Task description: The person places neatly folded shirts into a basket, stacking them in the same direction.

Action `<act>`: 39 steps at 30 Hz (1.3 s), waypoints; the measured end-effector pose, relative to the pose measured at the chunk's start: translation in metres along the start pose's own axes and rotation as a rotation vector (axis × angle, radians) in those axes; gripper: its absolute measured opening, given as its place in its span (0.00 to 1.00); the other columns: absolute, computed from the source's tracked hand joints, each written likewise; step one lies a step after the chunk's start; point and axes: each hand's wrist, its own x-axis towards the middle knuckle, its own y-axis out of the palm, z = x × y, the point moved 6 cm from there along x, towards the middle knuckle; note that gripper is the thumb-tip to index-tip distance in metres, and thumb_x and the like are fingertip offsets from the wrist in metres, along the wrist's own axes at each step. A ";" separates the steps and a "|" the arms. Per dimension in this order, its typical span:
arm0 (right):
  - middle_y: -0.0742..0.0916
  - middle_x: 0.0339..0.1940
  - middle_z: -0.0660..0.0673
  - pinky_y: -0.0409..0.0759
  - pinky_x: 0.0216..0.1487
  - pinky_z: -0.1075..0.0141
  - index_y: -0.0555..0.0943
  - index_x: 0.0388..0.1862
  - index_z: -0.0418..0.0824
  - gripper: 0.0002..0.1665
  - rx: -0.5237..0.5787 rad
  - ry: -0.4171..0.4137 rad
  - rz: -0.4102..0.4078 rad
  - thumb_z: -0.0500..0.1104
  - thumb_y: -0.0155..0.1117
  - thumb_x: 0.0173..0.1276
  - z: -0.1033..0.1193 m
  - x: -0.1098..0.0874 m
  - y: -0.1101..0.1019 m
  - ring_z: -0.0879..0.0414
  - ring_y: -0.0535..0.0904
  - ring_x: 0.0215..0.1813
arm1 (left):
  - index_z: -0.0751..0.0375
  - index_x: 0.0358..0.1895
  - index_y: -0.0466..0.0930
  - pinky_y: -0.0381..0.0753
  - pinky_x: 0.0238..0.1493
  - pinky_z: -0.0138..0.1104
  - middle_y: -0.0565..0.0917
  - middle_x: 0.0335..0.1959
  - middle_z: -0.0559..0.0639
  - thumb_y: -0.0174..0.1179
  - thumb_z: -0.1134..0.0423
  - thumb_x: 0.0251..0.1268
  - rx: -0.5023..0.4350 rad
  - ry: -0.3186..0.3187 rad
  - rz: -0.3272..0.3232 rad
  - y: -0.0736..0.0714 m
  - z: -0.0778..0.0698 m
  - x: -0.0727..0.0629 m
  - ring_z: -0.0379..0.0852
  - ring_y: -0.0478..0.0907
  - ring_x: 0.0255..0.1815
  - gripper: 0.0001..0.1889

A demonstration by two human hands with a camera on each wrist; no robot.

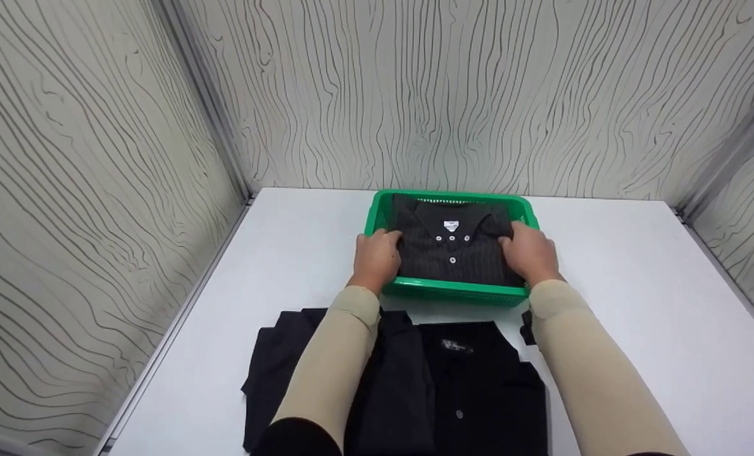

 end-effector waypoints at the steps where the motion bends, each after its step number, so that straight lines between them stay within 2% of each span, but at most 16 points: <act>1: 0.75 0.68 0.26 0.61 0.68 0.34 0.68 0.72 0.29 0.28 -0.015 0.002 0.004 0.45 0.50 0.81 -0.001 -0.001 0.001 0.29 0.70 0.67 | 0.50 0.67 0.79 0.69 0.58 0.45 0.83 0.58 0.49 0.53 0.62 0.79 0.008 -0.001 0.004 0.001 -0.001 0.000 0.46 0.77 0.60 0.19; 9: 0.77 0.66 0.26 0.60 0.67 0.33 0.70 0.69 0.29 0.27 -0.054 0.011 -0.020 0.45 0.51 0.79 -0.006 -0.007 0.005 0.29 0.72 0.65 | 0.48 0.66 0.81 0.69 0.59 0.46 0.82 0.58 0.49 0.53 0.59 0.77 0.051 0.011 -0.018 0.007 -0.005 -0.003 0.47 0.75 0.60 0.19; 17: 0.78 0.66 0.28 0.65 0.65 0.35 0.66 0.75 0.33 0.33 -0.011 0.001 -0.045 0.45 0.51 0.76 -0.003 -0.008 0.006 0.31 0.74 0.63 | 0.51 0.65 0.81 0.71 0.58 0.45 0.79 0.59 0.51 0.53 0.59 0.78 0.014 -0.036 -0.047 0.006 0.001 -0.007 0.50 0.77 0.57 0.18; 24: 0.73 0.73 0.33 0.57 0.69 0.33 0.67 0.77 0.39 0.33 0.023 -0.035 -0.035 0.44 0.52 0.74 0.000 -0.003 0.004 0.33 0.66 0.72 | 0.52 0.66 0.80 0.70 0.60 0.46 0.79 0.61 0.51 0.54 0.58 0.77 -0.017 -0.040 -0.065 0.002 0.004 -0.004 0.50 0.77 0.59 0.18; 28: 0.72 0.74 0.34 0.56 0.69 0.32 0.67 0.77 0.40 0.34 0.013 -0.035 -0.018 0.46 0.52 0.73 0.000 -0.003 0.006 0.33 0.66 0.72 | 0.52 0.66 0.79 0.70 0.60 0.45 0.79 0.61 0.51 0.53 0.57 0.77 -0.039 -0.029 -0.067 0.001 0.005 -0.004 0.50 0.77 0.60 0.19; 34: 0.70 0.76 0.35 0.53 0.70 0.32 0.64 0.79 0.42 0.37 0.061 -0.036 0.017 0.49 0.51 0.73 0.002 -0.003 0.004 0.33 0.63 0.74 | 0.53 0.65 0.79 0.69 0.61 0.45 0.79 0.62 0.51 0.55 0.57 0.76 -0.121 -0.026 -0.085 -0.003 0.008 -0.003 0.50 0.77 0.60 0.19; 39: 0.71 0.75 0.35 0.56 0.71 0.34 0.63 0.79 0.39 0.36 0.122 -0.066 0.041 0.47 0.51 0.74 0.005 -0.001 -0.004 0.34 0.62 0.75 | 0.53 0.66 0.78 0.69 0.64 0.46 0.76 0.65 0.52 0.54 0.58 0.77 -0.298 -0.034 -0.030 -0.011 0.014 -0.002 0.50 0.74 0.64 0.18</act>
